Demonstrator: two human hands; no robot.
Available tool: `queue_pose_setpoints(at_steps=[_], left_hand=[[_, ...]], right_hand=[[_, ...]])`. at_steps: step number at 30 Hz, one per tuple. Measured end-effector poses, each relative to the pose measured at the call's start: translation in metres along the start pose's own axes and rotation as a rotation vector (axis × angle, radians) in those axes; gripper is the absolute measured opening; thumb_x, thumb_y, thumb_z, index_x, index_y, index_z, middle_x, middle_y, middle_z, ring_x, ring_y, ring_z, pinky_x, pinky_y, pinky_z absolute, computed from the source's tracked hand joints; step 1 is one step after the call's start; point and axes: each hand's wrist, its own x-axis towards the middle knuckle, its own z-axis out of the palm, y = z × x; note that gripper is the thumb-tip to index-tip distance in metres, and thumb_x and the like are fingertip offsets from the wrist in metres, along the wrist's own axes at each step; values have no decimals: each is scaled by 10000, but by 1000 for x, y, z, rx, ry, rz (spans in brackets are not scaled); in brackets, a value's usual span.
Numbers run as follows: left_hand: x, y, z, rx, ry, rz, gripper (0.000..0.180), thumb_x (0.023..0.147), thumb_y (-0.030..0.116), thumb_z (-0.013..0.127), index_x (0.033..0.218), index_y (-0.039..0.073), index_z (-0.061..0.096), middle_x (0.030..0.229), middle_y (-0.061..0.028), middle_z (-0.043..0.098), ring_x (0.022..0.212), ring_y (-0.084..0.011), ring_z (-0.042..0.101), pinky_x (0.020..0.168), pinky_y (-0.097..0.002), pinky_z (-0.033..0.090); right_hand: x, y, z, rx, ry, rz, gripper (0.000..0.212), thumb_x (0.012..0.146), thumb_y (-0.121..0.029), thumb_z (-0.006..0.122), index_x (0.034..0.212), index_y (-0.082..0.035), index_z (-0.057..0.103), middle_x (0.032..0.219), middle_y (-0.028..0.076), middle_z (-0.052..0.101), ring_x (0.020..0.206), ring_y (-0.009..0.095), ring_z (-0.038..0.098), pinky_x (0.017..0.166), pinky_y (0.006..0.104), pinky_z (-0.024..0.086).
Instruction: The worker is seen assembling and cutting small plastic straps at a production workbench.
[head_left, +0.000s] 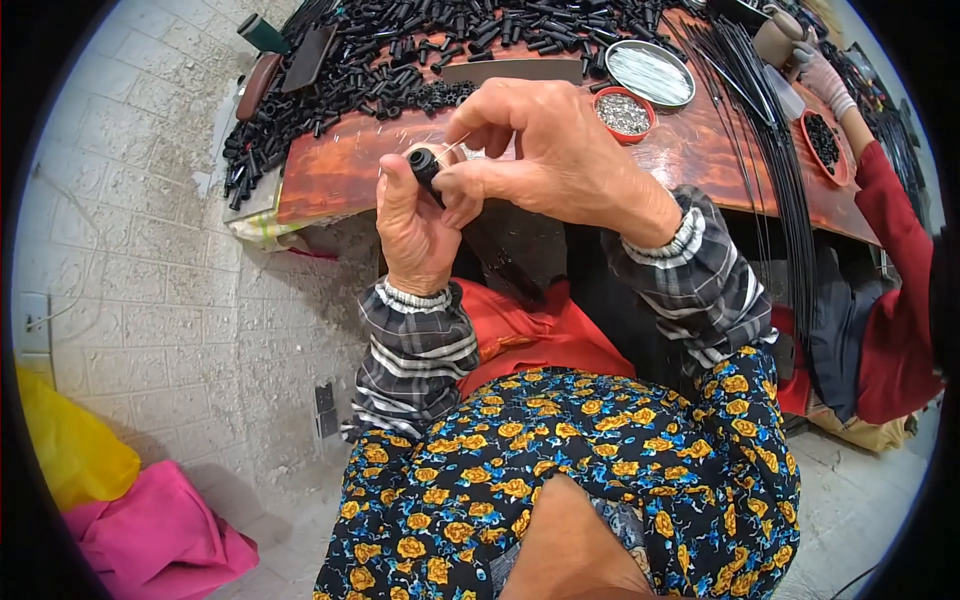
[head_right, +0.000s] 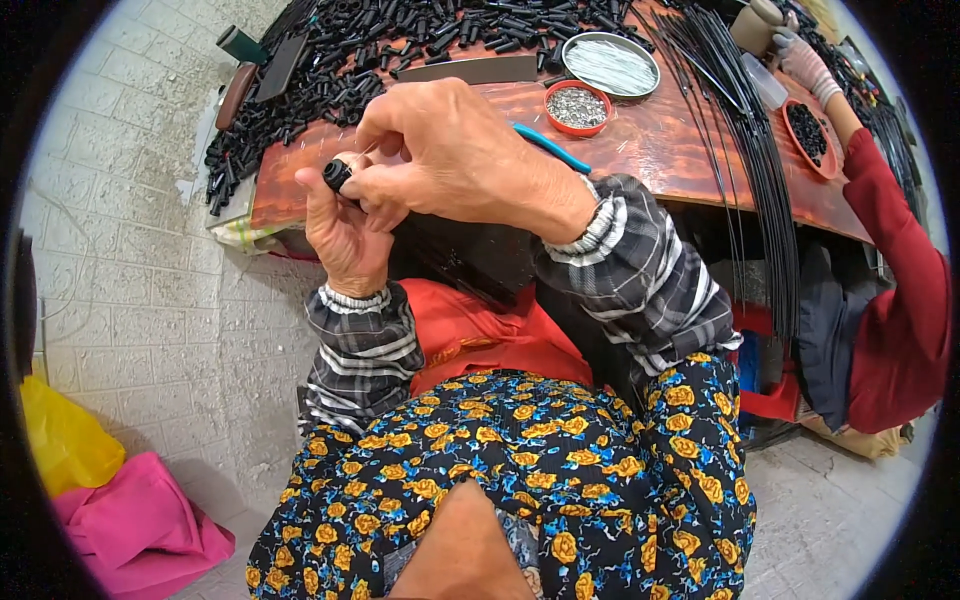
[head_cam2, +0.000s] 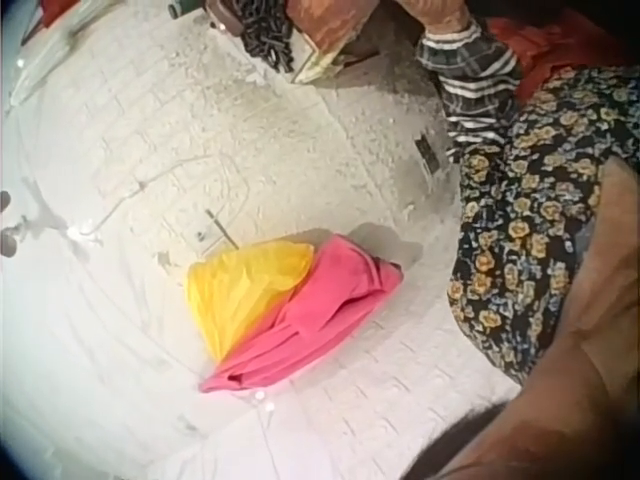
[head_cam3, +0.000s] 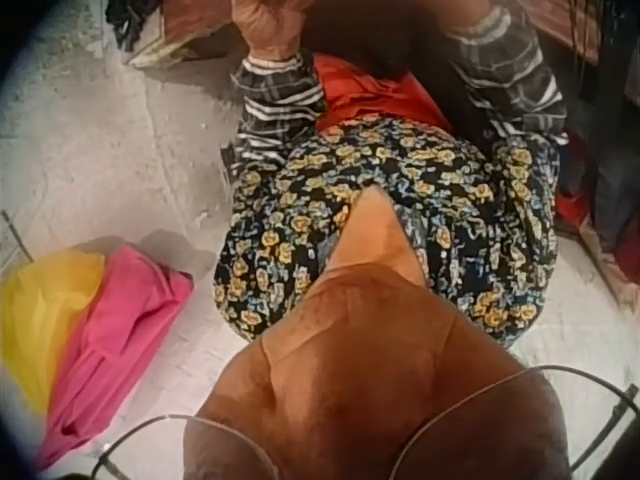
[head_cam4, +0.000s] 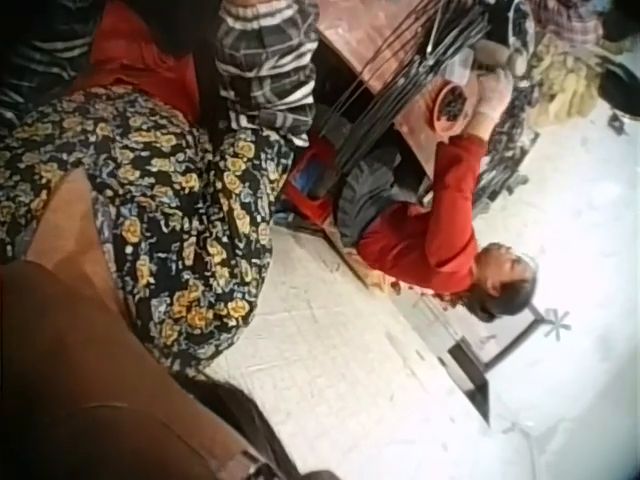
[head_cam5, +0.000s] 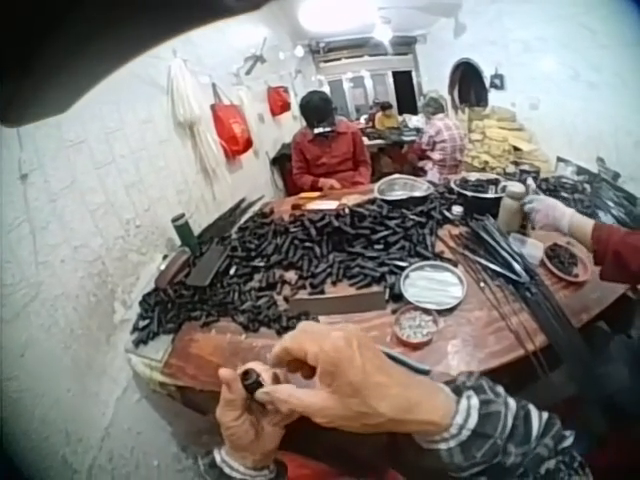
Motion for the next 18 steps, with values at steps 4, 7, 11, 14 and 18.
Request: queue_pose_setpoints(at_steps=[4,7,11,14,18], left_hand=[[0,1,3,-31,-97,-32,555,950,523,453,796,-1,549,629,-35,458,480,-111,368,447,-244,271],[5,7,7,-2,-109,-18,562,956,534,429,833,4,566,627,-26,449,499,-122,357,470,-256,278],[4,30,-6,-29,-216,67,568,954,549,414,914,5,569,654,-18,433,533,-117,360,487,-257,284],[-6,37,-18,75,-187,139,583,951,558,405,902,-3,557,669,-22,432,544,-121,373,497,-275,303],[-27,38,-27,159,-145,155,577,956,547,400,885,-8,540,699,-39,448,565,-130,404,539,-293,350]], right_hand=[[4,-6,-6,-105,-107,-2,159,766,-88,705,886,4,655,747,114,648,663,201,643,601,288,499],[5,4,-8,-169,-71,-117,153,758,-79,698,877,4,651,766,123,653,674,218,651,598,290,498],[-26,37,-20,-422,-236,88,413,671,-173,789,1002,0,612,916,134,647,862,257,639,697,339,519],[-53,54,-5,-823,-419,242,619,581,-227,850,1071,26,568,937,143,616,952,300,590,757,372,517],[-62,63,11,-927,-411,326,782,512,-229,882,1124,56,487,947,173,555,961,354,538,764,387,517]])
